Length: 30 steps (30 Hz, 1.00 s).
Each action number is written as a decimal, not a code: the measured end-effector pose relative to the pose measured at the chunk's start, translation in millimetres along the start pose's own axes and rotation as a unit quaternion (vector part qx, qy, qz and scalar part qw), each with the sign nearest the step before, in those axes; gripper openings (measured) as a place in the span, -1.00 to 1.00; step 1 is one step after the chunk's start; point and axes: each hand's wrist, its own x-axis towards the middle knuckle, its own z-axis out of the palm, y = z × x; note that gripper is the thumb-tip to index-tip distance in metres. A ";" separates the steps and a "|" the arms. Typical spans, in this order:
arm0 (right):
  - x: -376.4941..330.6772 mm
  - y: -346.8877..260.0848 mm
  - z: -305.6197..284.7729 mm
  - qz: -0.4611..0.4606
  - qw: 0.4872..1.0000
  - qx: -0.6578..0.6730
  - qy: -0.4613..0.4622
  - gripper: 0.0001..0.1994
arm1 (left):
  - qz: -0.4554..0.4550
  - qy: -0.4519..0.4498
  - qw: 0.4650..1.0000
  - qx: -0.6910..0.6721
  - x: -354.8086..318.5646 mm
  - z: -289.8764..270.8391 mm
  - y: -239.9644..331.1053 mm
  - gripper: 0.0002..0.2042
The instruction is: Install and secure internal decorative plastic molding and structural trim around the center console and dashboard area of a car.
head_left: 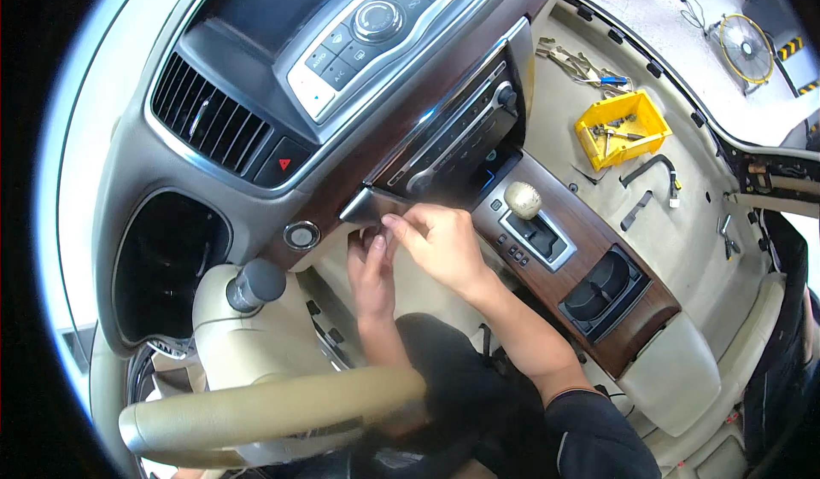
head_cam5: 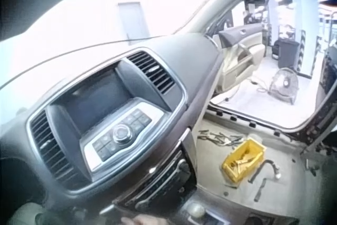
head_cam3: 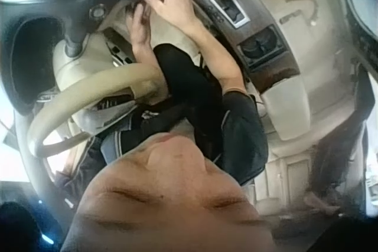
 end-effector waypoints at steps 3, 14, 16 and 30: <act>4.0 -5.9 -8.3 0.031 0.999 0.027 -0.026 -0.72 | -0.002 0.004 1.000 -0.025 -1.2 14.7 0.2 -0.60; -19.5 -38.6 -29.4 -0.279 0.933 0.200 0.113 -0.87 | 0.032 0.109 0.992 -0.053 12.8 58.3 5.4 -0.45; -20.9 -41.5 -25.0 -0.432 0.830 0.353 0.018 -0.86 | 0.036 0.108 0.993 -0.040 8.5 65.6 8.2 -0.47; -14.8 -54.2 10.3 -0.527 0.715 0.450 0.097 -0.61 | 0.066 0.174 0.982 -0.019 13.1 53.1 3.0 -0.52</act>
